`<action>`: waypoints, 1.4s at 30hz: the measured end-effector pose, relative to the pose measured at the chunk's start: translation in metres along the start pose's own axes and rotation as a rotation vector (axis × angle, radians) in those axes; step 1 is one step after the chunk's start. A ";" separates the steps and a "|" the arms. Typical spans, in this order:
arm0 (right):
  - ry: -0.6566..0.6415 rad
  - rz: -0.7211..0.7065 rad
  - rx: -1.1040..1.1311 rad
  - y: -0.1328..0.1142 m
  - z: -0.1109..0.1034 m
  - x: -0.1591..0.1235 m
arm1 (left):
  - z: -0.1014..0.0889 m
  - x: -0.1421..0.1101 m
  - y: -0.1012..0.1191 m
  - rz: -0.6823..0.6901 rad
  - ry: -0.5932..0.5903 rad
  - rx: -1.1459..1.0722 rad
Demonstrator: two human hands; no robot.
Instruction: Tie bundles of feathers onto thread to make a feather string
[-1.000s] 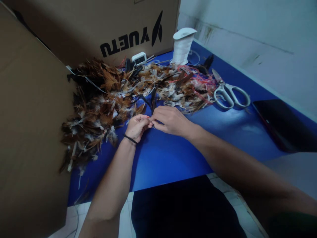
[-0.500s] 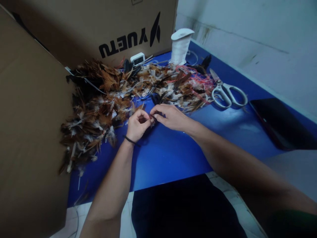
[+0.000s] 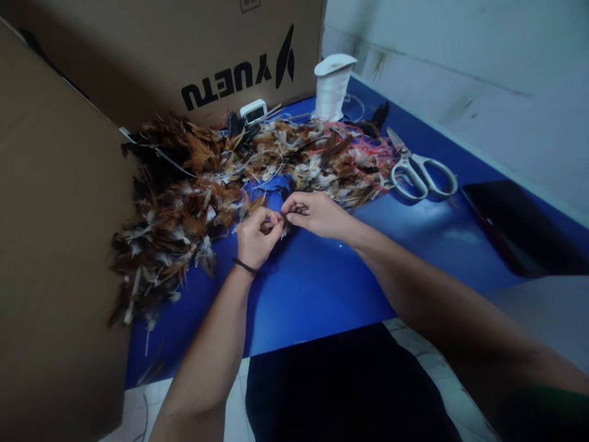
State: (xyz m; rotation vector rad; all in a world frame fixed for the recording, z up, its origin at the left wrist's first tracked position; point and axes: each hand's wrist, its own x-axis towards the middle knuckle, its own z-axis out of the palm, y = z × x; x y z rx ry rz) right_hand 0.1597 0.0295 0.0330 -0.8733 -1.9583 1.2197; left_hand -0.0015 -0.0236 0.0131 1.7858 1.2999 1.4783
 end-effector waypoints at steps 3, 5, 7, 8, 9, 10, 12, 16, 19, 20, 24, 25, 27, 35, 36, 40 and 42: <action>-0.014 0.070 0.138 0.001 -0.002 0.002 | 0.002 -0.001 0.001 0.089 0.023 0.054; -0.024 0.124 0.206 -0.001 -0.004 0.002 | 0.002 -0.001 0.002 0.142 0.039 0.083; -0.037 0.161 0.267 -0.004 -0.006 0.002 | 0.001 -0.001 0.002 0.180 0.047 0.103; -0.040 0.173 0.295 -0.005 -0.006 0.002 | 0.001 -0.001 0.003 0.188 0.050 0.110; -0.041 0.182 0.318 -0.006 -0.006 0.001 | 0.000 -0.001 0.003 0.190 0.056 0.111; -0.038 0.187 0.337 -0.007 -0.006 0.001 | 0.000 -0.001 0.003 0.186 0.061 0.110; -0.024 0.184 0.352 -0.007 -0.006 0.001 | -0.001 -0.001 0.003 0.175 0.074 0.103; 0.027 0.126 0.319 -0.006 -0.004 0.001 | -0.001 -0.003 0.003 0.142 0.104 0.103; 0.073 0.048 0.256 -0.004 0.000 0.001 | 0.001 -0.003 0.002 0.123 0.136 0.114; 0.095 0.011 0.217 -0.004 0.002 0.000 | 0.001 -0.003 0.002 0.120 0.143 0.113; 0.177 -0.147 -0.007 -0.006 0.006 -0.003 | 0.002 -0.004 0.000 0.112 0.175 0.117; 0.187 -0.177 -0.061 -0.008 0.006 -0.004 | 0.002 -0.004 0.000 0.111 0.184 0.130; 0.201 -0.223 -0.150 -0.011 0.007 -0.006 | 0.002 -0.004 -0.002 0.110 0.193 0.159; 0.225 -0.206 -0.133 -0.011 0.011 -0.007 | 0.002 -0.005 -0.002 0.153 0.190 0.198; 0.216 -0.197 -0.114 -0.010 0.011 -0.006 | 0.002 -0.005 -0.001 0.172 0.191 0.208; 0.172 -0.155 -0.035 -0.007 0.010 -0.005 | 0.001 -0.004 0.003 0.266 0.205 0.253; 0.149 -0.140 0.037 -0.005 0.010 -0.004 | 0.000 -0.003 0.004 0.286 0.209 0.252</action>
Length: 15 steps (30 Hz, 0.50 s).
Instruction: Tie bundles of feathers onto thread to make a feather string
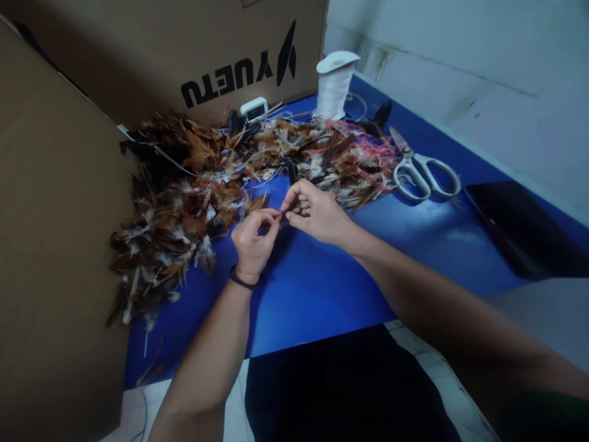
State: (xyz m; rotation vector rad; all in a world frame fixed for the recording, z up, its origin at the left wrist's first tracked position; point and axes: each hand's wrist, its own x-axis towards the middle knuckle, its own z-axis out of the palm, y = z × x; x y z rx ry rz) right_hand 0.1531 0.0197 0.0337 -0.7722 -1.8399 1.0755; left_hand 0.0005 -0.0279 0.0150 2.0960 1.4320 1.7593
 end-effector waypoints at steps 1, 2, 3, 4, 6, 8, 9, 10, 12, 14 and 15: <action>-0.009 0.015 0.039 0.000 0.000 0.000 | 0.000 0.000 0.000 0.002 0.002 -0.006; -0.019 0.035 0.074 0.001 -0.001 0.000 | -0.001 0.001 0.000 0.001 0.001 -0.013; -0.028 0.056 0.101 0.001 -0.001 0.001 | -0.001 0.001 -0.001 -0.001 -0.002 -0.018; -0.037 0.075 0.116 0.001 -0.002 0.001 | -0.001 0.000 -0.001 -0.004 -0.004 -0.021; -0.053 0.096 0.112 0.000 -0.004 0.001 | -0.001 0.000 -0.002 -0.015 -0.009 -0.023; -0.056 0.091 0.082 0.000 -0.005 0.001 | 0.000 -0.002 -0.002 -0.031 -0.015 -0.021; -0.052 0.084 0.068 0.000 -0.005 0.001 | 0.000 -0.002 -0.003 -0.038 -0.021 -0.022; -0.045 0.078 0.059 0.000 -0.005 0.001 | 0.001 -0.003 -0.003 -0.043 -0.024 -0.024; -0.020 0.065 0.049 0.000 -0.004 0.001 | 0.002 -0.003 -0.003 -0.051 -0.026 -0.027; 0.012 0.053 0.039 -0.001 -0.002 0.000 | 0.002 -0.004 -0.004 -0.052 -0.019 -0.023; 0.023 0.048 0.031 -0.002 -0.002 0.000 | 0.002 -0.004 -0.004 -0.050 -0.017 -0.017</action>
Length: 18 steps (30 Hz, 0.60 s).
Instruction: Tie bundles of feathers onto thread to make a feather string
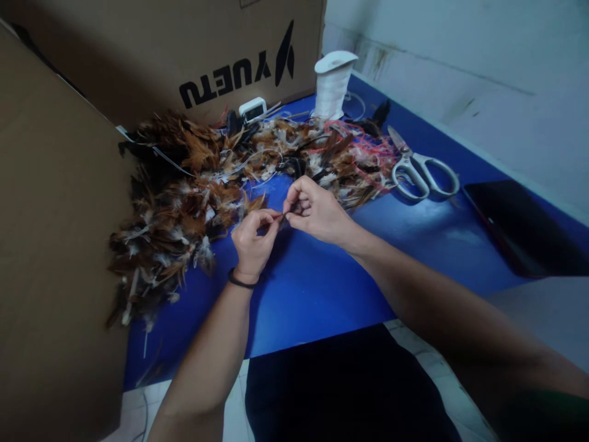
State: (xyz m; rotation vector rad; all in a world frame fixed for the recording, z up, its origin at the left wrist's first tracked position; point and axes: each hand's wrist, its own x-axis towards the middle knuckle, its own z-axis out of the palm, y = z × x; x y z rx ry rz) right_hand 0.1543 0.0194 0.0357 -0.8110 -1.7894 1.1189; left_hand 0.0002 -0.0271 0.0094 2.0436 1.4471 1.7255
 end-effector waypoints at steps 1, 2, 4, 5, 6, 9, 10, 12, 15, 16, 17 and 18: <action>0.004 -0.004 -0.010 -0.001 0.001 0.000 | 0.000 0.000 0.000 0.004 -0.003 0.009; 0.003 -0.008 -0.020 -0.001 0.001 0.000 | 0.000 0.000 0.000 0.012 -0.008 0.020; -0.014 -0.012 -0.039 -0.003 0.001 0.000 | 0.000 0.000 0.000 0.036 -0.020 0.040; -0.030 -0.011 -0.048 -0.003 0.001 0.000 | 0.000 0.000 0.000 0.051 -0.027 0.050; -0.045 -0.008 -0.058 -0.004 0.000 0.000 | 0.000 0.000 0.000 0.067 -0.030 0.060; -0.086 0.012 -0.082 -0.006 -0.002 0.000 | -0.001 0.001 0.001 0.112 -0.038 0.099; -0.098 0.020 -0.084 -0.007 -0.003 -0.001 | -0.001 0.001 0.001 0.125 -0.041 0.112; -0.125 0.034 -0.076 -0.007 -0.005 -0.001 | -0.002 0.001 0.002 0.146 -0.049 0.131; -0.156 0.052 -0.065 -0.006 -0.006 -0.002 | -0.002 0.001 0.002 0.151 -0.058 0.139; -0.160 0.049 -0.065 -0.005 -0.007 -0.002 | -0.002 0.001 0.002 0.141 -0.057 0.137; -0.159 0.042 -0.068 -0.005 -0.007 -0.002 | -0.002 0.001 0.003 0.123 -0.056 0.129; -0.157 0.034 -0.070 -0.004 -0.007 -0.001 | -0.001 0.000 0.003 0.094 -0.056 0.115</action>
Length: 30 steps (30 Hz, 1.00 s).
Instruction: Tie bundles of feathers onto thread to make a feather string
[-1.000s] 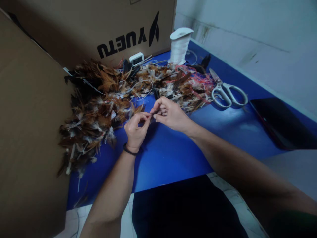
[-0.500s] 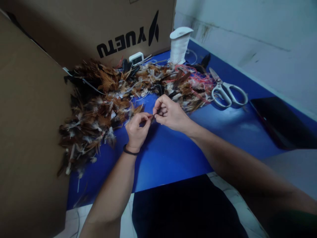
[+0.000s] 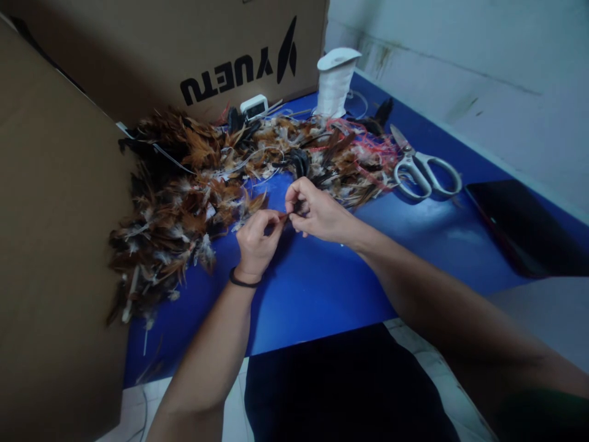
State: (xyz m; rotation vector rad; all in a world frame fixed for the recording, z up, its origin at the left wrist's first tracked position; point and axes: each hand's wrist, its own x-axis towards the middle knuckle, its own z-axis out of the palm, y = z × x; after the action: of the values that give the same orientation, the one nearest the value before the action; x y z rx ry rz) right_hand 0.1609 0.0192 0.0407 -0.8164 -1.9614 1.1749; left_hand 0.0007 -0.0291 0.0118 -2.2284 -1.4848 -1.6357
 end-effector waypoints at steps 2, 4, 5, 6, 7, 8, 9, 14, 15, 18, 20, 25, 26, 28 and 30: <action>0.014 -0.015 -0.007 0.001 0.000 0.000 | 0.002 0.000 0.001 -0.081 0.003 -0.053; 0.035 -0.015 -0.012 0.001 0.001 0.001 | 0.004 -0.001 0.002 -0.180 0.016 -0.130; 0.043 -0.012 -0.010 0.001 0.001 0.001 | 0.005 0.000 0.002 -0.227 0.024 -0.169; 0.048 -0.008 -0.001 0.001 0.001 0.002 | 0.006 0.000 0.003 -0.271 0.030 -0.208; 0.052 -0.002 0.015 0.001 0.002 0.002 | 0.007 0.000 0.003 -0.312 0.032 -0.246; 0.056 0.004 0.037 0.001 0.002 0.002 | 0.008 0.000 0.004 -0.349 0.033 -0.282; 0.062 0.009 0.062 0.001 0.003 0.003 | 0.008 0.001 0.004 -0.382 0.034 -0.315; 0.084 0.024 0.133 0.003 0.004 0.004 | 0.008 0.002 0.004 -0.490 0.054 -0.406; 0.088 0.023 0.139 0.004 0.004 0.004 | 0.008 0.002 0.003 -0.503 0.058 -0.411; 0.087 0.018 0.166 0.005 0.004 0.005 | 0.009 0.003 0.002 -0.532 0.066 -0.422; 0.071 0.011 0.179 0.005 0.004 0.005 | 0.009 0.003 0.001 -0.551 0.078 -0.434; 0.034 -0.028 0.194 0.004 0.002 0.004 | 0.011 0.002 0.000 -0.576 0.098 -0.484; 0.028 -0.031 0.195 0.004 0.001 0.004 | 0.011 0.002 0.000 -0.587 0.100 -0.508; 0.017 -0.034 0.195 0.003 0.001 0.004 | 0.011 0.002 0.000 -0.626 0.101 -0.564; 0.008 -0.039 0.192 0.002 0.000 0.003 | 0.012 0.001 -0.001 -0.664 0.089 -0.611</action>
State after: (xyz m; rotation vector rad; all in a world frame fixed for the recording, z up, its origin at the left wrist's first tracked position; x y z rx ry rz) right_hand 0.1592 0.0225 0.0394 -0.6797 -1.8163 1.3109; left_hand 0.0087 -0.0219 0.0072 -1.9217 -2.0647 -2.6448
